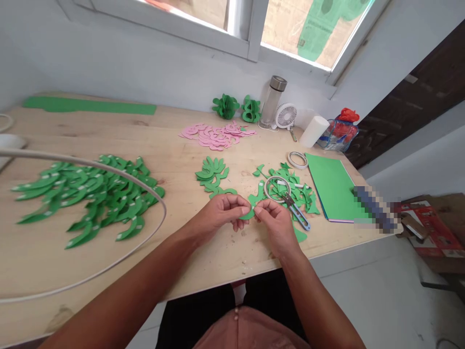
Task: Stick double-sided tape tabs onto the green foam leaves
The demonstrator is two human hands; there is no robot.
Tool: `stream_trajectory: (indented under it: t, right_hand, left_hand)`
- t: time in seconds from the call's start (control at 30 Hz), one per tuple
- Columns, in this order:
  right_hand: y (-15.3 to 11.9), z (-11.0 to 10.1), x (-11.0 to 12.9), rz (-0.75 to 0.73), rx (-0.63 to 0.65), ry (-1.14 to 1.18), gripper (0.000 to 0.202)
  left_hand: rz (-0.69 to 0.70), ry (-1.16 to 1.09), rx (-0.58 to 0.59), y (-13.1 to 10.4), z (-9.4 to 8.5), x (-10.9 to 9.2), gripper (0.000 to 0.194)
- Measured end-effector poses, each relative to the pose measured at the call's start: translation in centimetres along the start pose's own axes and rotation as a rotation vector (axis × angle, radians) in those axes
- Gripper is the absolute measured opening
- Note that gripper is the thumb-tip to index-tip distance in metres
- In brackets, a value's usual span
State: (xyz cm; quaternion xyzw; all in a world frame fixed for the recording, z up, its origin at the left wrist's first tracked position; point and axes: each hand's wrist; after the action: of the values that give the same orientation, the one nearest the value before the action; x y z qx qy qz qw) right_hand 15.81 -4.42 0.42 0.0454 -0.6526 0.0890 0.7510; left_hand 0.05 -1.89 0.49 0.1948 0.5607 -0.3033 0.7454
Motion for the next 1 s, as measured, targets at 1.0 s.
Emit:
stream_trajectory:
  t: [1.0]
  right_hand:
    - [3.9,-12.5,3.0,0.137,-0.009,-1.381,0.021]
  left_hand:
    - [-0.089,0.107,-0.129,0.3,-0.5,0.3,0.022]
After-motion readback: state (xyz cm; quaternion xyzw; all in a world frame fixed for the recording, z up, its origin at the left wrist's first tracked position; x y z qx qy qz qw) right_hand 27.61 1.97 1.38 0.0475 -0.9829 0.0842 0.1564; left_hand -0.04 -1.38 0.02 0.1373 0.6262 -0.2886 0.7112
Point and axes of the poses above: each hand's wrist, its own y-axis towards the middle knuckle, its own z-axis out of the palm, x = y × z, and after that the axes turned 12 degrees about x, right-handed
